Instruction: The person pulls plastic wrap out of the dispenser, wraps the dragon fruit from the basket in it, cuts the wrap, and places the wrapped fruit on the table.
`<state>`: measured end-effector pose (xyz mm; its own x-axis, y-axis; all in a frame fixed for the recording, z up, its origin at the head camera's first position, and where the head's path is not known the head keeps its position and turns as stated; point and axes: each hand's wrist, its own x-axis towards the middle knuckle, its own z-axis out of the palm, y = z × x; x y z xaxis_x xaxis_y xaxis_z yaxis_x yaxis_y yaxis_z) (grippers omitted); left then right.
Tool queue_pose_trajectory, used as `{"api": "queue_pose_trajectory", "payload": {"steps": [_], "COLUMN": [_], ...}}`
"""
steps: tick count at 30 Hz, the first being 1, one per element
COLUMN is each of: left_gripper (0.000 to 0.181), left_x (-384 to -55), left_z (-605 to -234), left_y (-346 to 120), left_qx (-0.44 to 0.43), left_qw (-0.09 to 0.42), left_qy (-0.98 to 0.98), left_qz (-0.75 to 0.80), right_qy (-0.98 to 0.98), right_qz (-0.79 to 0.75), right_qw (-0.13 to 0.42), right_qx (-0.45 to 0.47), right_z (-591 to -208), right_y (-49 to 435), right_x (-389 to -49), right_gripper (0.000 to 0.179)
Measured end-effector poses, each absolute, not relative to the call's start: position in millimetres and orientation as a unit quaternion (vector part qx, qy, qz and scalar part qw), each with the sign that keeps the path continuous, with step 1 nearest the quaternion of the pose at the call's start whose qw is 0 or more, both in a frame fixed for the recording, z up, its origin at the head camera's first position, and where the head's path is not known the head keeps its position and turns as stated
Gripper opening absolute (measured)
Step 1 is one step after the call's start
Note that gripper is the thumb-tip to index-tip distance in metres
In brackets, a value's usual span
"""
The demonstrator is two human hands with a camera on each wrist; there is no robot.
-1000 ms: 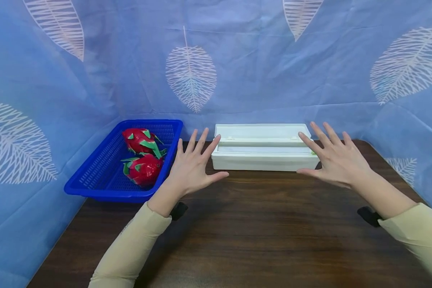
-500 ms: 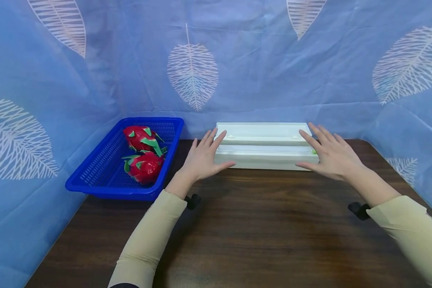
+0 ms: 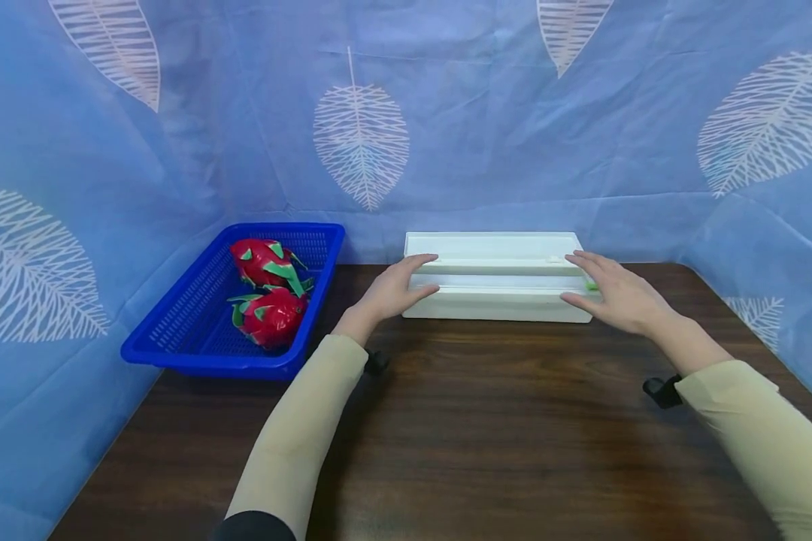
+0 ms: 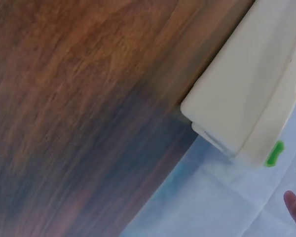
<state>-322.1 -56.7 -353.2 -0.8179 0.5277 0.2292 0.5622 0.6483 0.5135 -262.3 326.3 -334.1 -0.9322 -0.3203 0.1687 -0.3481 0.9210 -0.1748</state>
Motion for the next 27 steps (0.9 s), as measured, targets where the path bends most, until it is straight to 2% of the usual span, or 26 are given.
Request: {"api": "queue_pose_trajectory", "payload": {"steps": [6,11,27], "left_gripper": [0.053,0.05,0.046], "left_x": [-333,-339,-351], "left_z": [-358,-361,-371], "left_y": [-54,-54,-53], "left_qx": [-0.294,-0.287,-0.27], "left_qw": [-0.004,-0.01,-0.03], "left_qy": [-0.901,-0.907,-0.914], "left_qz": [-0.318,-0.309,-0.3], "right_qy": [-0.98,-0.977,-0.973], "right_qz": [0.128,0.155,0.166], "right_qw": [0.044,0.027,0.037], "right_qx": [0.147,0.142,0.155], "right_z": [-339,-347,-358], "right_y": [330,333,330], "right_x": [-270,-274,-284], "right_gripper": [0.077,0.076,0.068]}}
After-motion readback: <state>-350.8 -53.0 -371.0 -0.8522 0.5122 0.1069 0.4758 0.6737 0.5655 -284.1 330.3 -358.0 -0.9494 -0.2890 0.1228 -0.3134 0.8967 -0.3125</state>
